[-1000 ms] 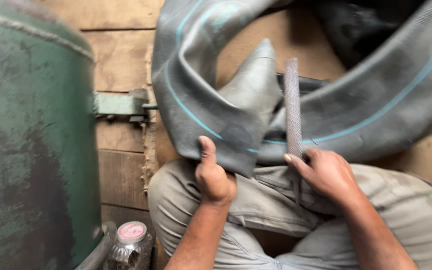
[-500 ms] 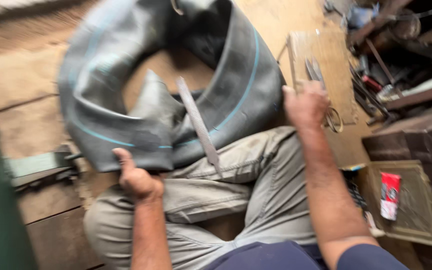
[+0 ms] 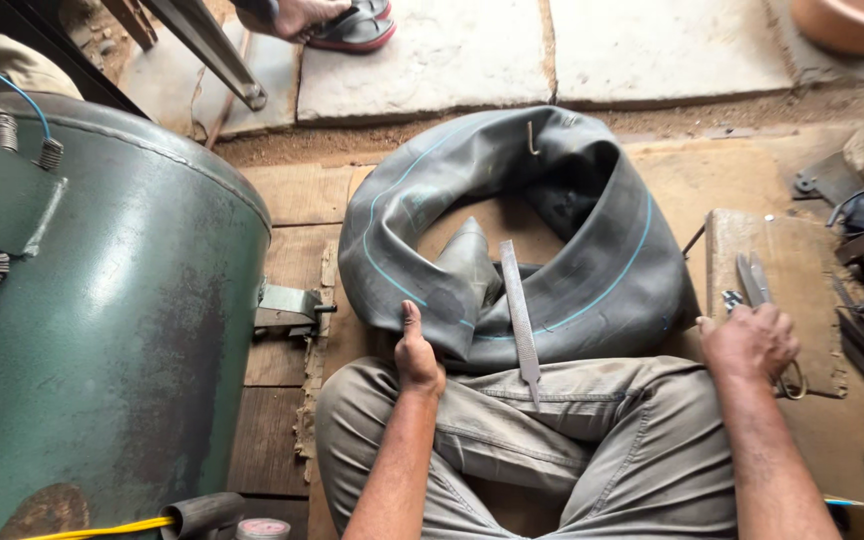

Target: The person sits on the floor and uses a metal file to roughen the surface of a black rubber tire. They then place a small patch onto the prepared area and apply glue from a tube to the patch.

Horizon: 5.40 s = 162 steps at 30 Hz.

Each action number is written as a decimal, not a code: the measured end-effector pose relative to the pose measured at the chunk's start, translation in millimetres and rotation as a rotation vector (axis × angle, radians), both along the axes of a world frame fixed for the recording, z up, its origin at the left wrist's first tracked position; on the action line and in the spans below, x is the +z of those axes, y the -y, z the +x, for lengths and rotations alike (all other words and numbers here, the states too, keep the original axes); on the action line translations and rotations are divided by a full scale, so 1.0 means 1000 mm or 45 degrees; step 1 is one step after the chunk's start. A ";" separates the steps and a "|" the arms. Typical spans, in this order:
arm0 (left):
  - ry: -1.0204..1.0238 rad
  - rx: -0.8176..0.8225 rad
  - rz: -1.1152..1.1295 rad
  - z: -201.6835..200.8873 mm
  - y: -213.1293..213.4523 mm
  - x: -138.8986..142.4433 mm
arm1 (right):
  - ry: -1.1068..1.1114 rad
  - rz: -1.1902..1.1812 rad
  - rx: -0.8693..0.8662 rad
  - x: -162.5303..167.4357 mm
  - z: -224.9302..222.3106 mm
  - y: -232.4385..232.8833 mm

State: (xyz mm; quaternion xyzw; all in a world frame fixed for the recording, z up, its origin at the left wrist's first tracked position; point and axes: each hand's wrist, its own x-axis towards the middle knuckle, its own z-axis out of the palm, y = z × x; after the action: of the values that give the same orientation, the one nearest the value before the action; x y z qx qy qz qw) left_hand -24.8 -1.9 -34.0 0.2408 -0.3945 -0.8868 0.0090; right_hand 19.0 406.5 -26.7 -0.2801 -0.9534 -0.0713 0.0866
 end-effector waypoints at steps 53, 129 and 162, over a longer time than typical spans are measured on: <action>0.101 -0.082 0.010 -0.001 0.007 0.005 | -0.230 -2.452 0.475 -0.025 -0.058 0.178; 0.305 0.165 -0.139 0.008 -0.007 -0.002 | -0.585 -2.744 0.262 -0.034 -0.051 0.240; 0.146 -0.012 0.081 -0.004 0.002 -0.005 | -0.290 -0.717 1.422 0.051 -0.067 0.275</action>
State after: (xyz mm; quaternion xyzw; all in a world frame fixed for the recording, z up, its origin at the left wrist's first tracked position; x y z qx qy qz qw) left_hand -28.8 -3.8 -39.3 0.2894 -0.3670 -0.8837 -0.0255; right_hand -47.6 131.5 24.3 0.2417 -0.9228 0.2682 0.1347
